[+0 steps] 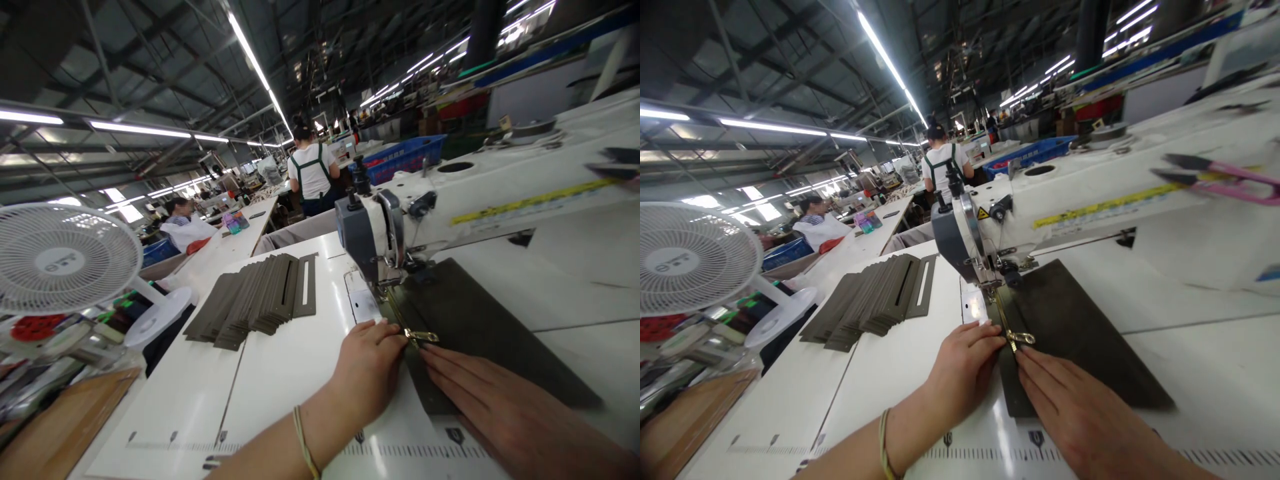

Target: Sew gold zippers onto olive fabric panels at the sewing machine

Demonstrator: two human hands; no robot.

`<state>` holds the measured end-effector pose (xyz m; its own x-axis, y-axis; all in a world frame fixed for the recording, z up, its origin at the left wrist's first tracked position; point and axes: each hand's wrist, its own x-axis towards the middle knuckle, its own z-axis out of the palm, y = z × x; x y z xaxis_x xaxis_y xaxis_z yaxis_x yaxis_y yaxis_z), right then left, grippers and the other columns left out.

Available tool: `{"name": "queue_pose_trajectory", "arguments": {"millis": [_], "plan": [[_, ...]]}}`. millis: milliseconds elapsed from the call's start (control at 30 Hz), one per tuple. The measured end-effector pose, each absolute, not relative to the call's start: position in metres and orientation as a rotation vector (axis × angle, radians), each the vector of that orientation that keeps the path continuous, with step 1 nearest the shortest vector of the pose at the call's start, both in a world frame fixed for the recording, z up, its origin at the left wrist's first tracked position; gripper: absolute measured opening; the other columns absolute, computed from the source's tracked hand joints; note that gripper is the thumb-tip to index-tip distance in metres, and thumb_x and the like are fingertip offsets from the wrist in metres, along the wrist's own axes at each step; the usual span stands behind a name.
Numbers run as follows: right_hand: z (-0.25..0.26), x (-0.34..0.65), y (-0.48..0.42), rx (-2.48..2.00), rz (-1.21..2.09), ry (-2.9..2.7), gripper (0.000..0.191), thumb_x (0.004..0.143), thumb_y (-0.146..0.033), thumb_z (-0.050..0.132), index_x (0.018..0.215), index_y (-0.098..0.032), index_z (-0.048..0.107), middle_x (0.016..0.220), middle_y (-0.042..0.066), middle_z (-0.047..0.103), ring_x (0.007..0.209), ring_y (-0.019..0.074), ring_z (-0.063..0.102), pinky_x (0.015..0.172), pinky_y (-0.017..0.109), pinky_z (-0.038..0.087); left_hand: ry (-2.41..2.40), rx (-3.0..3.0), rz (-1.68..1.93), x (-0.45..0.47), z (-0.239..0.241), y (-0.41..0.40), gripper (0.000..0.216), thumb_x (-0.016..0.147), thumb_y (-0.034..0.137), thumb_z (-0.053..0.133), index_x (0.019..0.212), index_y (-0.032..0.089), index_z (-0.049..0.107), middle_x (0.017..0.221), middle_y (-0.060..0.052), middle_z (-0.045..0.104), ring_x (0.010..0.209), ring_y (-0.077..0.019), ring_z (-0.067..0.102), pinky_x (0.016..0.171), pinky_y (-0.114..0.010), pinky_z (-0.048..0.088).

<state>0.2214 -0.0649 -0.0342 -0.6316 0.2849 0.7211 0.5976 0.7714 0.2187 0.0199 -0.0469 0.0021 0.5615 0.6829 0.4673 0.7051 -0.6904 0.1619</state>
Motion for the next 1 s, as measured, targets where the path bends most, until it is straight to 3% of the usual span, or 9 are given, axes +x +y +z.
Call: {"name": "queue_pose_trajectory", "arguments": {"millis": [167, 333, 1000], "plan": [[-0.038, 0.217, -0.064, -0.665, -0.349, -2.205, 0.044, 0.082, 0.001, 0.034, 0.092, -0.014, 0.074, 0.095, 0.012, 0.074, 0.091, 0.0198, 0.068, 0.084, 0.034, 0.059, -1.169, -2.718, -0.704, 0.018, -0.001, -0.046, 0.017, 0.089, 0.013, 0.059, 0.104, 0.017, 0.066, 0.112, -0.009, 0.072, 0.104, -0.0214, 0.069, 0.097, -0.040, 0.055], [-0.022, 0.223, -0.062, -0.577, -0.487, -2.297, 0.045, 0.083, 0.002, 0.034, 0.090, -0.016, 0.074, 0.094, 0.009, 0.075, 0.087, 0.0159, 0.070, 0.080, 0.025, 0.059, -1.061, -2.704, -0.632, 0.016, -0.003, -0.044, 0.015, 0.092, 0.016, 0.060, 0.105, 0.015, 0.066, 0.114, -0.010, 0.071, 0.109, -0.0241, 0.067, 0.100, -0.041, 0.054], [-0.020, 0.215, -0.032, -0.628, -0.449, -2.270, 0.047, 0.080, 0.004, 0.033, 0.094, -0.015, 0.074, 0.099, 0.007, 0.075, 0.092, 0.0143, 0.069, 0.086, 0.024, 0.057, -0.961, -2.658, -0.751, 0.018, 0.005, -0.008, 0.014, 0.093, 0.009, 0.051, 0.095, 0.009, 0.065, 0.097, -0.012, 0.070, 0.091, -0.0238, 0.069, 0.090, -0.037, 0.058]]}}
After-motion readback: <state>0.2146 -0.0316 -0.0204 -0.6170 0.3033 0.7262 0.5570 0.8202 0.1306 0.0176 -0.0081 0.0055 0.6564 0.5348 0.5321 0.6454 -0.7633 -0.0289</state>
